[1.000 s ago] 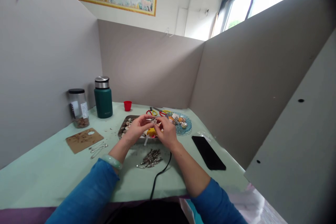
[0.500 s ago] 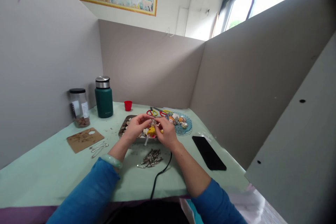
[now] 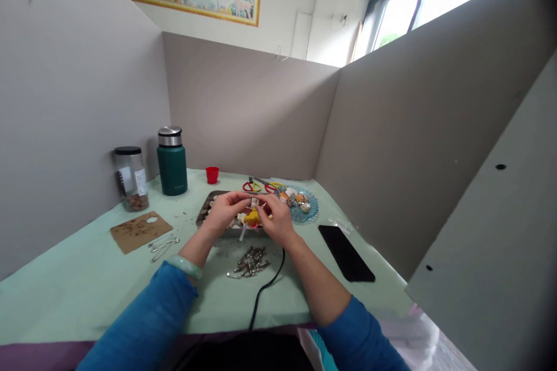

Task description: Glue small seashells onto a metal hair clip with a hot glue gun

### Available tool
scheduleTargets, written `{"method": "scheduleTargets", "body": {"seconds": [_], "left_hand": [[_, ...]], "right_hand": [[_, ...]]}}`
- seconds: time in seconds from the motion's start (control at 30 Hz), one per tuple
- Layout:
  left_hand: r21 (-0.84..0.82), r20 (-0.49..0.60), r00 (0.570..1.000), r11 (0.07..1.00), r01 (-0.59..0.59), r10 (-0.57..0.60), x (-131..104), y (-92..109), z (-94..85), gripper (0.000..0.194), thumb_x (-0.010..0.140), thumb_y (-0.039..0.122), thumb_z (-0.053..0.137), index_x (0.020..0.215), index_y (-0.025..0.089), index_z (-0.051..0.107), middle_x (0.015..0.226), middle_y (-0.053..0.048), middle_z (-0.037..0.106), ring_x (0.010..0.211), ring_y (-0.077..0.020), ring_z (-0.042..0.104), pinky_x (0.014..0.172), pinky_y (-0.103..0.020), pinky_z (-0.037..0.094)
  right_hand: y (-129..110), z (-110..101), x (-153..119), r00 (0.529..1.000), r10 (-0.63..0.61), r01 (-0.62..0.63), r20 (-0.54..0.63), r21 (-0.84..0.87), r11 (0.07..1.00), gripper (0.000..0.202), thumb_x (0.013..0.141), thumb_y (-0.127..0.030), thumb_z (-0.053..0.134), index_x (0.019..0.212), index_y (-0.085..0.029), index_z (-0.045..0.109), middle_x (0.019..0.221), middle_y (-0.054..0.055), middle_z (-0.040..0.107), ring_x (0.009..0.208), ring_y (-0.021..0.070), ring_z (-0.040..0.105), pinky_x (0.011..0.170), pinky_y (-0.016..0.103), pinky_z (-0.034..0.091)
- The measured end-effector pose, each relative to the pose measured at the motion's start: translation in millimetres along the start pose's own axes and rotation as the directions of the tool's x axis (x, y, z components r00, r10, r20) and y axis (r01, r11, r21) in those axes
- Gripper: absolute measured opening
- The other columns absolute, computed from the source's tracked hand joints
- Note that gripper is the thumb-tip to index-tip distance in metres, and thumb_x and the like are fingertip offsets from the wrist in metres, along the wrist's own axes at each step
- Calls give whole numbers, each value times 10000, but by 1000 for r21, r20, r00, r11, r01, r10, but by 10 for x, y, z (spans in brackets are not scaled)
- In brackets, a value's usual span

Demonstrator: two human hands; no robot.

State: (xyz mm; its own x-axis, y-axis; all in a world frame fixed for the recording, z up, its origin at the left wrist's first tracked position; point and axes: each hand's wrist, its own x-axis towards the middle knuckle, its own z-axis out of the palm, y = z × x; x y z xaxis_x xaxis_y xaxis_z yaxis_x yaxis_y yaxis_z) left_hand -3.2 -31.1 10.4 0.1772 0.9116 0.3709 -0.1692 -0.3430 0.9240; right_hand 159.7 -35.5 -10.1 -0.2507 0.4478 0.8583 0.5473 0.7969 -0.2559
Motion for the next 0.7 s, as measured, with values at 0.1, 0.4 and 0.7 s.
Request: {"method": "scheduleTargets", "body": {"seconds": [0.1, 0.4, 0.7], "left_hand": [[-24, 5, 1000, 1000, 10, -10, 2, -6, -1, 351, 620, 357, 758, 869, 118, 700, 863, -88, 714, 778, -203, 653, 769, -349, 518], [-54, 2, 1000, 999, 4, -4, 5, -21, 0, 350, 606, 340, 772, 854, 119, 662, 823, -65, 702, 749, -185, 649, 728, -321, 528], [-94, 22, 999, 995, 42, -40, -19, 17, 34, 325, 611, 342, 762, 807, 121, 626, 759, -28, 653, 712, -155, 622, 702, -320, 541]], "right_hand": [[-9, -11, 1, 1000, -2, 2, -2, -3, 1000, 226, 877, -184, 466, 1072, -189, 579, 944, 72, 622, 767, 145, 577, 669, 251, 489], [3, -25, 10, 999, 48, -50, 25, 80, 996, 243, 851, -257, 547, 1085, -203, 585, 909, 62, 595, 685, 137, 543, 629, 256, 472], [-2, -18, 2, 998, 60, -60, 8, 60, 996, 220, 859, -297, 539, 1048, -205, 604, 874, 54, 583, 678, 140, 539, 635, 267, 456]]}}
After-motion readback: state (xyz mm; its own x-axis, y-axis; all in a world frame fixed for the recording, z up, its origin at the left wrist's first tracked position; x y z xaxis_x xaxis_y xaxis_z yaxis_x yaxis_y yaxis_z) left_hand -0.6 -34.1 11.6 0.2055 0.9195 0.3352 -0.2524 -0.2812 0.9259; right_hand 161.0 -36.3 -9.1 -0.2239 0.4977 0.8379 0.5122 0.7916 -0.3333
